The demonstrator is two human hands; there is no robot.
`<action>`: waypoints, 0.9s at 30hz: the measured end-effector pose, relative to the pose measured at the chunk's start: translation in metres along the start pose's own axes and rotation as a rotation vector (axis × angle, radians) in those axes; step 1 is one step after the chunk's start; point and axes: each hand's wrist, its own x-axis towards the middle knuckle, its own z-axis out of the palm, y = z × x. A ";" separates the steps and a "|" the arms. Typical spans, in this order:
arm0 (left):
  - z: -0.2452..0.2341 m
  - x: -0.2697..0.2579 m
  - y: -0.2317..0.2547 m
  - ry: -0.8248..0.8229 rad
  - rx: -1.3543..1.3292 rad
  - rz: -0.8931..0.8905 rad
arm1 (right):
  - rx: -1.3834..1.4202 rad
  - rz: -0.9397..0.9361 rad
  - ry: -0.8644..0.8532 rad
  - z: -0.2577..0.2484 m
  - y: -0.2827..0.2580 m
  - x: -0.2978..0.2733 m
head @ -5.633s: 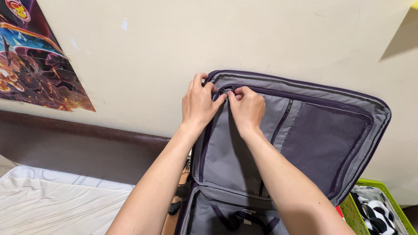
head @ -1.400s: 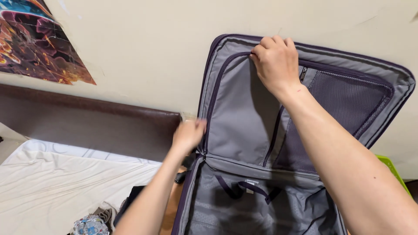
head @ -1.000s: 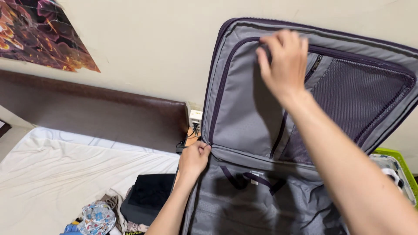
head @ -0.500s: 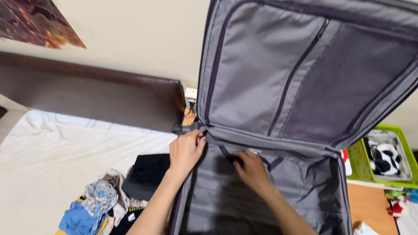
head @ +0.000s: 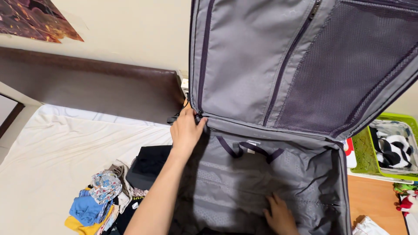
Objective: Unpacking clothes from a suitcase and organizing them on a bed.
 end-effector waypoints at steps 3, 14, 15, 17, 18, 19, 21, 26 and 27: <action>0.013 0.005 -0.011 -0.046 0.148 0.038 | -0.040 0.047 -0.136 -0.002 -0.002 -0.018; -0.008 0.008 0.014 -0.238 0.158 -0.065 | -0.007 -0.003 -0.292 -0.051 -0.026 -0.030; -0.009 0.007 0.016 -0.336 0.080 -0.156 | -0.007 0.013 -0.317 -0.060 -0.031 -0.031; -0.004 0.003 0.011 -0.431 0.001 -0.246 | -0.006 0.024 -0.340 -0.064 -0.032 -0.032; 0.001 0.001 0.004 -0.483 0.004 -0.213 | 0.006 0.013 -0.324 -0.058 -0.028 -0.031; 0.006 -0.003 -0.003 -0.535 0.008 -0.181 | 0.018 0.002 -0.309 -0.053 -0.023 -0.030; -0.002 -0.018 0.002 -0.492 0.035 -0.191 | 0.011 -0.016 -0.304 -0.042 -0.014 -0.027; -0.020 -0.081 0.004 -0.329 0.029 -0.113 | -0.016 0.019 -0.359 -0.055 -0.024 -0.028; -0.023 -0.096 0.005 -0.278 0.023 -0.048 | -0.007 -0.006 -0.357 -0.053 -0.021 -0.028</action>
